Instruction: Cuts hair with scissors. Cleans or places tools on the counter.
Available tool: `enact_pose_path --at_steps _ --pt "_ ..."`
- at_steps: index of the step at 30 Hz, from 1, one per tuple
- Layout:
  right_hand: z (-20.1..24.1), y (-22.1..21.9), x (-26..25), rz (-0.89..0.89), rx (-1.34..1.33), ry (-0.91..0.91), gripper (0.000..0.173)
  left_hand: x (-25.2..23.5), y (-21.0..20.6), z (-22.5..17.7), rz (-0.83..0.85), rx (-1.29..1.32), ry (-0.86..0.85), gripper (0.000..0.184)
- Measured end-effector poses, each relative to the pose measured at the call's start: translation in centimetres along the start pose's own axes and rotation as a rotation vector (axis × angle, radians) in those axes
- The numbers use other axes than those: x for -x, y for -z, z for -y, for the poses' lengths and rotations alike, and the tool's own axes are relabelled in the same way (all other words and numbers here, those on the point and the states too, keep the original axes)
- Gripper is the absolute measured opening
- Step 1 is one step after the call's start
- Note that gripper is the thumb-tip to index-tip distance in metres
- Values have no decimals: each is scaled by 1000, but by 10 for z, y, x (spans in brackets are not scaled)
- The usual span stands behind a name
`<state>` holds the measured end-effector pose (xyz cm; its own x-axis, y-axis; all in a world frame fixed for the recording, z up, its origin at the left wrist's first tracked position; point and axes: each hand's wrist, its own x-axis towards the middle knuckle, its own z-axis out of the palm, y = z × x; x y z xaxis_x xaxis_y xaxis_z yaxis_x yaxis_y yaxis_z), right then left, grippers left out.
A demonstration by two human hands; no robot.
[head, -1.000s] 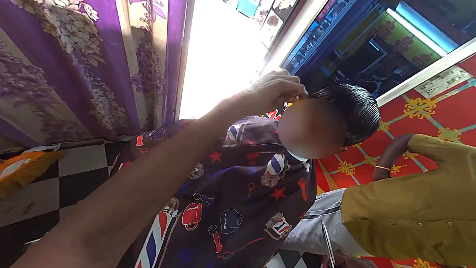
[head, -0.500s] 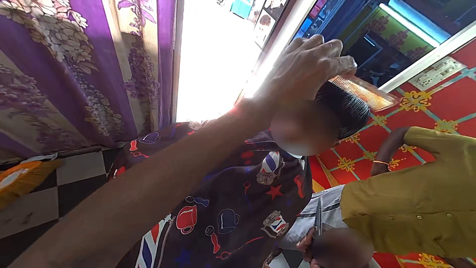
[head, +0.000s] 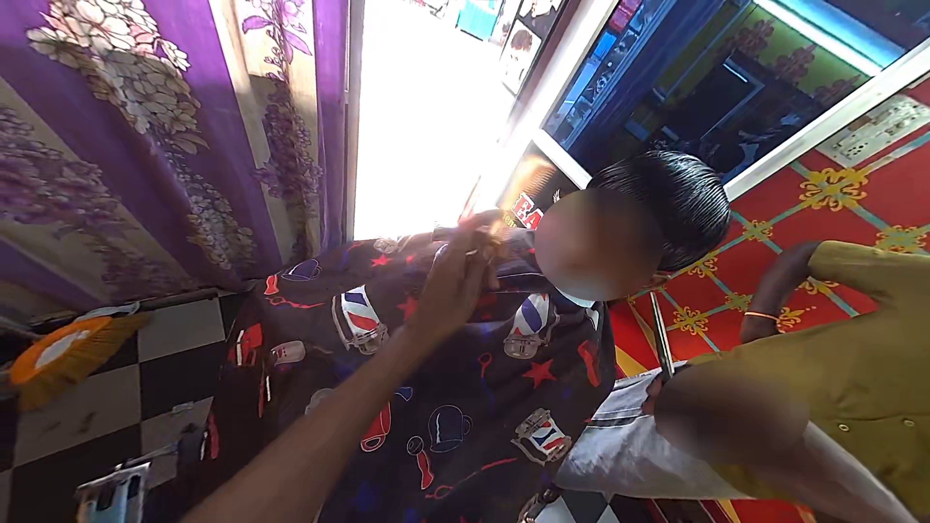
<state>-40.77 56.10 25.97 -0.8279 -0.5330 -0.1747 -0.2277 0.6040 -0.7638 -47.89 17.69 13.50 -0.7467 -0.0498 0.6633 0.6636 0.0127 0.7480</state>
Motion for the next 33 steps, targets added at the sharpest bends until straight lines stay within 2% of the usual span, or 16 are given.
enact_pose_path --at_steps 2,4,6,7,10,12,19,23,33 --pt "28 9 -8 16 143 -32 33 13 -20 8 -115 45 173 47" --pt "55 19 -18 44 312 -7 34 15 -38 11 -119 1 213 41" --pt "66 37 -26 104 454 94 30 8 -56 7 -90 -32 232 36" --pt "66 47 -30 128 488 135 27 4 -64 4 -90 -55 245 46" --pt "64 67 -41 110 560 150 31 -9 -80 -4 -46 -150 342 100" --pt "59 75 -47 91 608 151 28 -14 -89 -1 -26 -190 377 113" --pt "45 87 -66 59 634 162 27 -18 -104 11 -130 -184 298 89" --pt "42 91 -71 73 675 101 35 -17 -105 14 -155 -158 282 79" --pt "42 93 -79 56 654 131 36 -16 -108 15 -191 -140 274 73"
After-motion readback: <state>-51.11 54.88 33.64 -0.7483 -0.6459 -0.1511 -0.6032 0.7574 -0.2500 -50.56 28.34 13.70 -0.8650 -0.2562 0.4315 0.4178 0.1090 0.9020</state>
